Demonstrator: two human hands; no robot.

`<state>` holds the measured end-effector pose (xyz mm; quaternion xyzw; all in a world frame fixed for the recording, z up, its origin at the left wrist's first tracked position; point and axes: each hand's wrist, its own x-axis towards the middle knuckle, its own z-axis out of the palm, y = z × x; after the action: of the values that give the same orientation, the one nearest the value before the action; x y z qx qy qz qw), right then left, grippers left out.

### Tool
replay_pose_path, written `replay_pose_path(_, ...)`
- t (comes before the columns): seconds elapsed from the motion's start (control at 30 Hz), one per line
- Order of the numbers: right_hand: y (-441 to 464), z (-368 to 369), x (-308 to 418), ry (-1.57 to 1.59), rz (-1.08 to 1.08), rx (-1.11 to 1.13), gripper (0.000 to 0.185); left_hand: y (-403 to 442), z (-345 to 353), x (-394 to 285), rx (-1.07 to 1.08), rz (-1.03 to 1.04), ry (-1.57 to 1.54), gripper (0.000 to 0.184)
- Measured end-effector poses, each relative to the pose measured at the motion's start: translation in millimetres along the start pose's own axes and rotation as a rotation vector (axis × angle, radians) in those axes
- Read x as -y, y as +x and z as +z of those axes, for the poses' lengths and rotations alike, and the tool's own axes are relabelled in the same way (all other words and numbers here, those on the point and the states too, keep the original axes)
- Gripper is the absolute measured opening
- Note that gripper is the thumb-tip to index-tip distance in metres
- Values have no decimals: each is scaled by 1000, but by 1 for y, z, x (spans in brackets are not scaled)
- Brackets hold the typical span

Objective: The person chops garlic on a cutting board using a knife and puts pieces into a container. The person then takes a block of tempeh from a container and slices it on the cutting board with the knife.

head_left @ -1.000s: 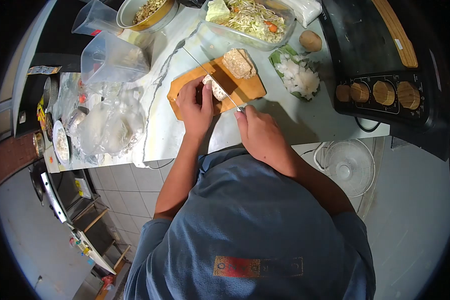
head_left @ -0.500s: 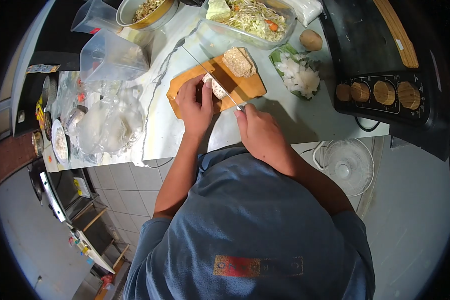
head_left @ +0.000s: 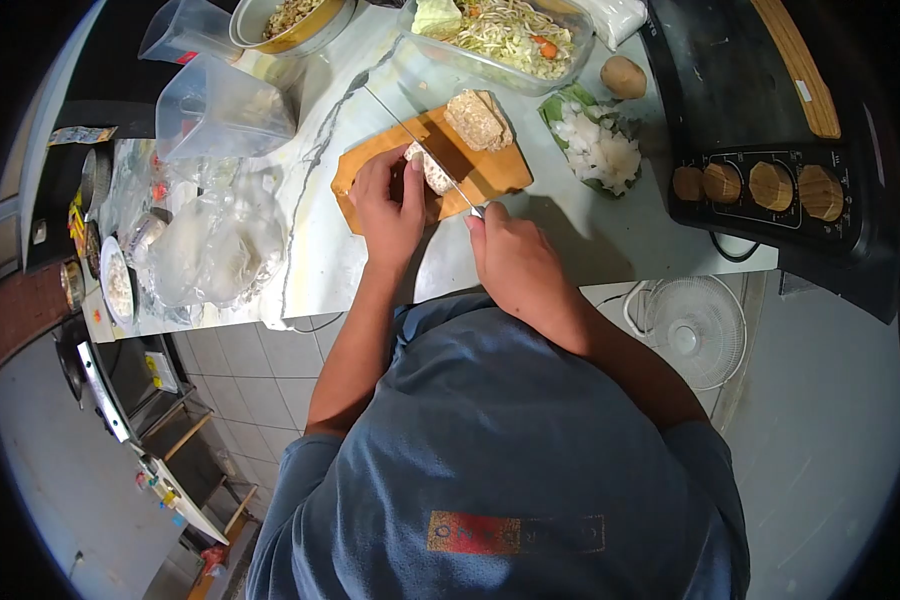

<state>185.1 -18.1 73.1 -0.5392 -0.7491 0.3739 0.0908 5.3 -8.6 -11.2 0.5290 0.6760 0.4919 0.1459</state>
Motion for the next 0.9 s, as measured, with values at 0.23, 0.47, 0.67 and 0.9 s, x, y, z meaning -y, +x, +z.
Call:
replay_pose_path(0.23,0,3,-4,6,5,-25,34,-2,1,0,-11,-6,62,19)
replay_pose_path(0.47,3,2,1,-46,43,31,34,-2,1,3,-20,25,96,20)
replay_pose_path(0.67,-3,0,-5,-59,40,43,35,-4,0,1,-6,19,127,21)
replay_pose_path(0.9,5,-1,-5,-67,72,57,34,-3,2,4,-17,41,129,21)
